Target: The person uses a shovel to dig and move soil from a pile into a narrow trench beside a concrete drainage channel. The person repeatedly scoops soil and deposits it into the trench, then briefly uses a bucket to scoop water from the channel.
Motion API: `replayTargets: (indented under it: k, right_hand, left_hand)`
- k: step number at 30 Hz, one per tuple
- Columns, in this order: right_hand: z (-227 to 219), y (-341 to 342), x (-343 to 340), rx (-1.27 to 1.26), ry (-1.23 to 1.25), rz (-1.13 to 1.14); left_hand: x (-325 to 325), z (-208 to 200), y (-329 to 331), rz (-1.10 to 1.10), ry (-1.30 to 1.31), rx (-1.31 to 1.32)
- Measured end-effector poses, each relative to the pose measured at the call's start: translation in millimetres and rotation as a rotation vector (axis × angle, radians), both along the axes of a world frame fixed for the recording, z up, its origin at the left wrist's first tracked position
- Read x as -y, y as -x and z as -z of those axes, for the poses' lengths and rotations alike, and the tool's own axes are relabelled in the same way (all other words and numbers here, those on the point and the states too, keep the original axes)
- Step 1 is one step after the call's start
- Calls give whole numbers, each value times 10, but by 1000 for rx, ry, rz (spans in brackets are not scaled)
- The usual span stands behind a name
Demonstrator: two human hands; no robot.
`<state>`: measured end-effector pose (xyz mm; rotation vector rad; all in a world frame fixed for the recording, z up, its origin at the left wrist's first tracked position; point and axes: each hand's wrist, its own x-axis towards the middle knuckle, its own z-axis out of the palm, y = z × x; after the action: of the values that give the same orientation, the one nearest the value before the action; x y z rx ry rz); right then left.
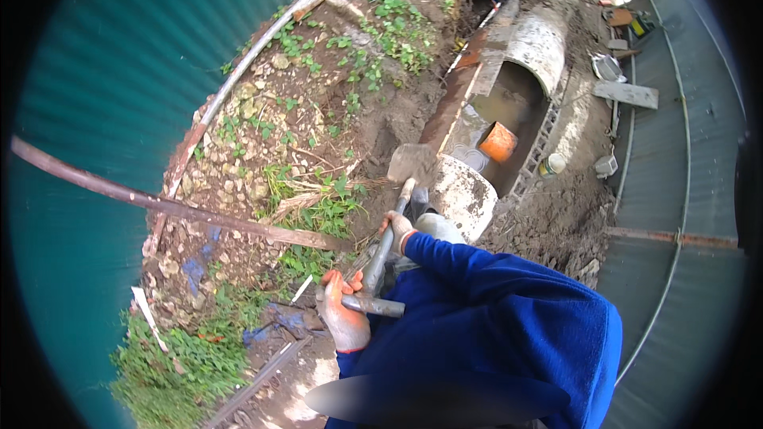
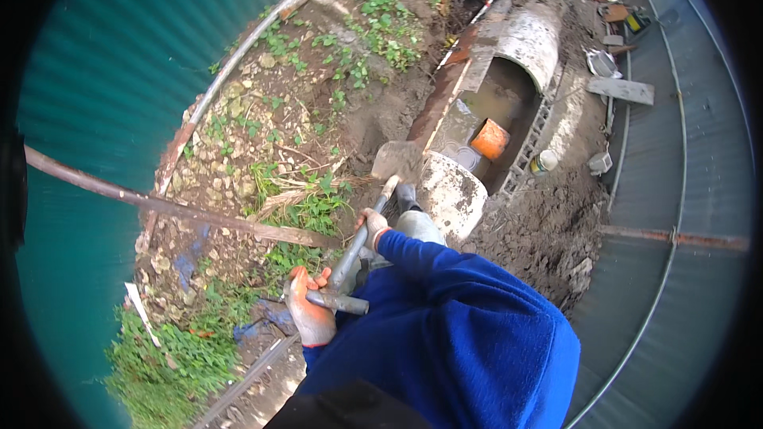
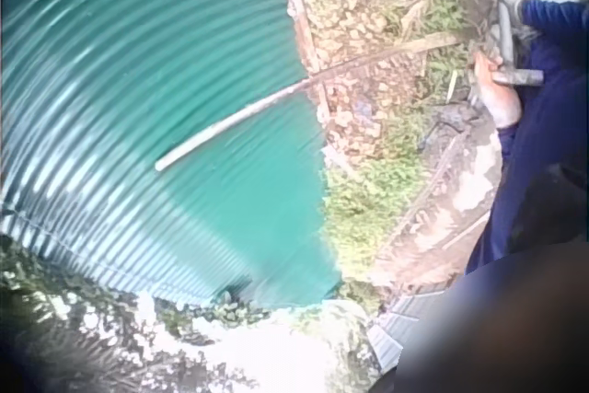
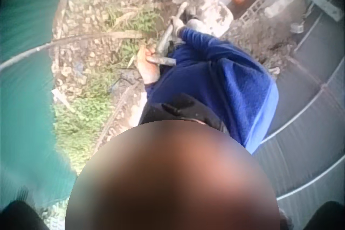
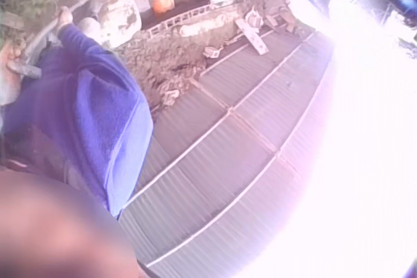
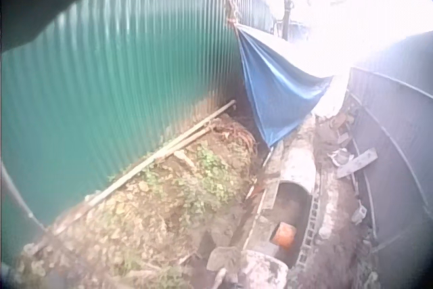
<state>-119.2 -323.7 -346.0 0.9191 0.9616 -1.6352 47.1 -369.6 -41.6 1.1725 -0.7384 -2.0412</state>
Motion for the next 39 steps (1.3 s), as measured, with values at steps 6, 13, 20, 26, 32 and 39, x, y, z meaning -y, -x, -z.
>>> replayTargets:
  k: [6,13,20,26,32,39]
  right_hand:
    - [-291,-501,-230,61,91,190]
    - [-414,-800,-918,195,31,469]
    - [-275,-1195,-2340,70,196,762]
    - [-502,-2002,-3526,32,142,1053]
    - [-1286,-3022,-4407,-419,-395,816]
    - [-2327,-3769,-4999,-1011,-695,496]
  left_hand:
    - [-19,-404,-38,272,-22,-29]
    - [-447,-483,181,618,-13,-99]
    - [-1332,-366,128,1230,-97,-156]
    - [-2366,-388,-152,1756,-100,-59]
    - [-3303,-509,-402,2136,55,-74]
    - [-4473,-942,-647,2540,185,-389]
